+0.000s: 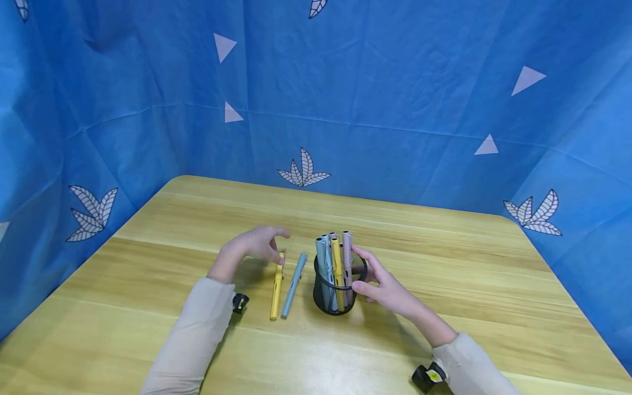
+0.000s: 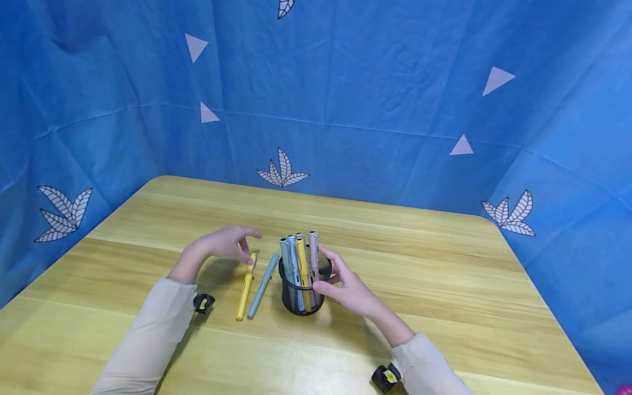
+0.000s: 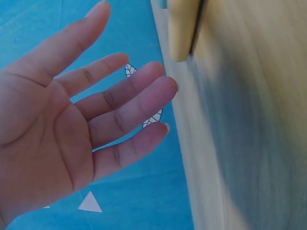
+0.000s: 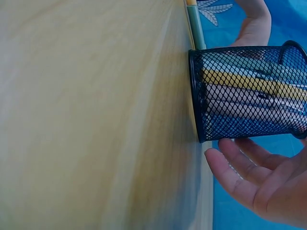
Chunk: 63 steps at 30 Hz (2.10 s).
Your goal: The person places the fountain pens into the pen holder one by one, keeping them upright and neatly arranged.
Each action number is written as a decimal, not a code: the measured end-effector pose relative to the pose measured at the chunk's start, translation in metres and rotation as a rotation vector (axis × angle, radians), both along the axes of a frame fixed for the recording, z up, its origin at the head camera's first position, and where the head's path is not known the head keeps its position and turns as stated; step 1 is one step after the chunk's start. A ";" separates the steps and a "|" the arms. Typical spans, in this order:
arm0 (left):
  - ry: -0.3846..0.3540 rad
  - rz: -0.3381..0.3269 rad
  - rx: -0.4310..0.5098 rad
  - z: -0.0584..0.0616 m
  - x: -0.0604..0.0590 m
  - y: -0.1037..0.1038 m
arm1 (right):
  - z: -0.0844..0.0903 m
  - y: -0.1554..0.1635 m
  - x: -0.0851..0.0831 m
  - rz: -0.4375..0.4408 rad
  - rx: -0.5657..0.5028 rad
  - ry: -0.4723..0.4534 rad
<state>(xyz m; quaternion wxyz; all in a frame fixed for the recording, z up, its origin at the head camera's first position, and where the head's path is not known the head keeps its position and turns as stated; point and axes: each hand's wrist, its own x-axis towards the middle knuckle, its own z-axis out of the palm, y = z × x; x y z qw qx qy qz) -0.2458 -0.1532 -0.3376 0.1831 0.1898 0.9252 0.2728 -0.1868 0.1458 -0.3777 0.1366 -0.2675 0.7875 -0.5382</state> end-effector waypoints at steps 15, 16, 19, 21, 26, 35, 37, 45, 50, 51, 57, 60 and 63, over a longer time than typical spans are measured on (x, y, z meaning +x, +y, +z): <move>-0.003 -0.009 -0.101 -0.003 -0.001 -0.005 | 0.002 -0.002 0.003 0.000 -0.006 0.003; -0.001 -0.009 -0.104 -0.004 -0.001 -0.006 | 0.002 -0.002 0.004 0.001 -0.006 0.004; -0.005 -0.011 -0.107 -0.008 0.000 -0.008 | 0.002 -0.002 0.004 0.000 -0.002 0.004; -0.019 -0.009 -0.106 -0.009 0.000 -0.008 | 0.002 -0.003 0.004 -0.004 0.004 0.007; -0.042 0.006 -0.107 -0.011 0.003 -0.009 | 0.002 -0.003 0.004 -0.009 0.010 0.016; -0.094 0.019 -0.066 -0.016 0.007 -0.011 | 0.002 -0.002 0.004 -0.002 0.000 0.006; -0.098 0.025 -0.071 -0.018 0.007 -0.011 | 0.002 -0.002 0.004 -0.003 0.002 0.008; -0.097 0.009 -0.095 -0.024 0.007 -0.008 | 0.002 -0.001 0.003 0.000 -0.002 0.009; -0.098 0.000 -0.120 -0.024 0.008 -0.006 | 0.002 -0.001 0.003 0.007 -0.010 0.004; -0.098 0.002 -0.129 -0.024 0.008 -0.006 | 0.002 -0.001 0.003 0.008 -0.011 0.003; -0.087 0.004 -0.190 -0.025 0.005 -0.003 | 0.003 -0.001 0.004 0.008 -0.017 -0.004; -0.086 0.005 -0.216 -0.024 0.005 -0.001 | 0.003 -0.001 0.004 0.006 -0.015 -0.004; -0.092 0.016 -0.229 -0.021 0.006 0.001 | 0.003 -0.001 0.003 0.007 -0.012 -0.001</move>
